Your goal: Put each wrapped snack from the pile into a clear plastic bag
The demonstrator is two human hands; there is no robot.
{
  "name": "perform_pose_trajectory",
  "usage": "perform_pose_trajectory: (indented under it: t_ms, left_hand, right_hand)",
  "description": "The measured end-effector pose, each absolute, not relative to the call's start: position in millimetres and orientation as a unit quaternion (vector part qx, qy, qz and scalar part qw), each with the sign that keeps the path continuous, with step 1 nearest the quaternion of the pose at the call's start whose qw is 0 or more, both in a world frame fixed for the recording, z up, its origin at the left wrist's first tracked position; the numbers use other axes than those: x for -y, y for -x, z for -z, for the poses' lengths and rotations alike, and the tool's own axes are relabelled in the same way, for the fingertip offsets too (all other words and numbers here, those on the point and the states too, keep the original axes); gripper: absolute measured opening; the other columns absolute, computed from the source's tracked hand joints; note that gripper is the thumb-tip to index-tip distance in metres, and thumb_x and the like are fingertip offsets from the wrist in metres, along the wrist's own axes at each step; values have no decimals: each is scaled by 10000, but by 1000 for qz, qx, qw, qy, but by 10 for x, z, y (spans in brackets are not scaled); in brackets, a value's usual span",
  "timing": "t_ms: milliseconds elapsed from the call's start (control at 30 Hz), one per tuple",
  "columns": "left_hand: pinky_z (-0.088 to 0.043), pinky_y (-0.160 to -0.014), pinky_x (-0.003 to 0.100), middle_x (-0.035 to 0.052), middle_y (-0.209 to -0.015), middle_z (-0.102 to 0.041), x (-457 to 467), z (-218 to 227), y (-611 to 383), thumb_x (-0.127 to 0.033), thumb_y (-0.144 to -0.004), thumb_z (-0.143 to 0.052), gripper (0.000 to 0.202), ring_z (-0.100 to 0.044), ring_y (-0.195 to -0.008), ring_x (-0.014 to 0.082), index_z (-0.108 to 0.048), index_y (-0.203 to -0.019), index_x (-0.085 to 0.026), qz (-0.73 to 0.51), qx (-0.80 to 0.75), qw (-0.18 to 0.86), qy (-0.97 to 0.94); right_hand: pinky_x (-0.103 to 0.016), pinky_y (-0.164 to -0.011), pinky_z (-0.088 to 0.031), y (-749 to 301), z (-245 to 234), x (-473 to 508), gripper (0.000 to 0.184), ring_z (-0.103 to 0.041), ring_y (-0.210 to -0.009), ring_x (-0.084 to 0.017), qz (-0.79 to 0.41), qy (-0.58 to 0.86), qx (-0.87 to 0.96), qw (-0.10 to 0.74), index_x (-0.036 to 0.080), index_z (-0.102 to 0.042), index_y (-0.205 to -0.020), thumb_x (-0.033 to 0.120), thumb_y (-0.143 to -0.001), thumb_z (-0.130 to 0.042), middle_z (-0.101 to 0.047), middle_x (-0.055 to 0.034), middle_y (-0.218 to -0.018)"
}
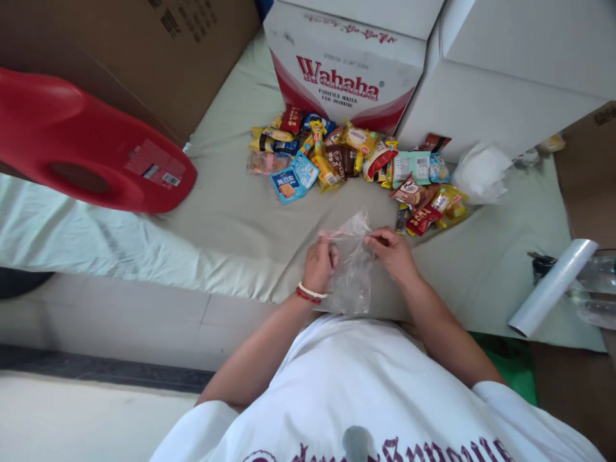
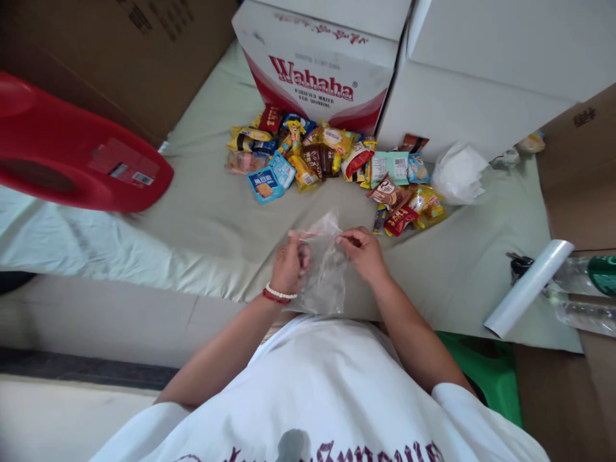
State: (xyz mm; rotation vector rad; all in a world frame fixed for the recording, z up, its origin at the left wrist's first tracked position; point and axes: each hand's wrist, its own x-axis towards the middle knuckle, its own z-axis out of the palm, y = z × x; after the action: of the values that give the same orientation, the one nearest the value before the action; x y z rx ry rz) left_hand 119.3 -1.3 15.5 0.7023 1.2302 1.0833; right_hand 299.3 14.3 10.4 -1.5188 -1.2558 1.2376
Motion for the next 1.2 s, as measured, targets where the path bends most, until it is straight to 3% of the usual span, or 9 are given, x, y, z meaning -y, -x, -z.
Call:
perform_pose_trajectory:
  t_ms: [133, 300, 400, 500, 567, 667, 900, 1033, 1200]
  left_hand:
    - [-212, -360, 219, -68, -474, -422, -116, -160, -747, -703, -948, -394, 691, -314, -355, 79, -703, -1116, -108, -510, -606, 555, -254]
    - [-353, -421, 231, -13, -646, -560, -93, -189, -433, -730, -924, -386, 678, -485, -458, 115, -621, -1166, -141, -462, -683, 457, -332]
    - [-557, -824, 397, 142, -1106, -674, -16, -320, -556, -677, -812, -639, 723, -667, -1015, 269, -567, -1304, -153, -397, -649, 322, -563]
    - [-327, -1159, 569, 179, -1436, -555, -56, -464, -812, -496, -773, -758, 745, -414, -1430, 376, -533, -1417, -196, -294, -543, 204, -760]
    - [-332, -1142, 551, 153, -1351, -626, -183, -492, -945, -360, -821, -709, 554, -495, -1362, 353, -607, -1345, -212, -227, -505, 205, -807]
    - [-489, -848, 382, 64, -797, -679, -419, -424, -973, -324, -903, -567, 217, -659, -862, 237, -716, -894, -166, -194, -520, 321, -767]
    - [-334, -449, 252, -82, -444, -309, -513, -253, -608, -635, -901, -522, 489, -299, -382, 89, -577, -685, -199, -419, -552, 607, -390]
    - [-392, -486, 264, -45, -472, -407, -380, -195, -471, -549, -917, -511, 411, -426, -423, 122, -576, -706, -203, -403, -630, 566, -347]
    - [-489, -961, 461, 105, -957, -671, -82, -297, -496, -410, -906, -559, 224, -637, -1026, 263, -621, -945, -198, -434, -690, 134, -563]
  right_hand:
    - [-194, -416, -174, -3299, -196, -142, 443, -278, -467, -49, -642, 569, 338, 388, 222, -625, -818, 526, -622, -880, -432, 72, -604]
    - [-180, -385, -123, -3560, -205, -47, 498, -272, -430, -28, -647, 597, 283, 380, 216, -563, -796, 515, -587, -902, -574, 42, -634]
    - [-180, -381, -149, -3499, -233, -34, 472, -300, -438, -34, -645, 599, 300, 368, 216, -582, -806, 523, -616, -886, -614, 26, -670]
    - [-183, -383, -159, -3396, -321, -83, 453, -303, -444, -34, -654, 581, 334, 351, 207, -604, -796, 541, -647, -871, -610, 27, -675]
    - [-187, -384, -165, -3369, -393, -133, 457, -304, -444, -33, -656, 572, 361, 335, 199, -609, -785, 554, -659, -867, -601, 28, -666]
    - [-191, -383, -176, -3448, -478, -182, 473, -310, -442, -33, -649, 573, 394, 309, 191, -603, -776, 574, -671, -861, -584, 33, -653]
    - [-179, -399, -172, -3914, -469, -46, 433, -331, -469, -29, -664, 586, 348, 307, 189, -610, -819, 494, -678, -884, -650, 3, -769]
    - [-185, -393, -131, -3931, -397, -114, 452, -307, -453, -28, -665, 595, 312, 327, 199, -591, -826, 500, -661, -885, -719, -46, -848]
    - [-193, -398, -98, -3761, -379, -502, 481, -277, -428, -31, -676, 567, 331, 333, 213, -558, -809, 503, -622, -893, -705, -44, -756]
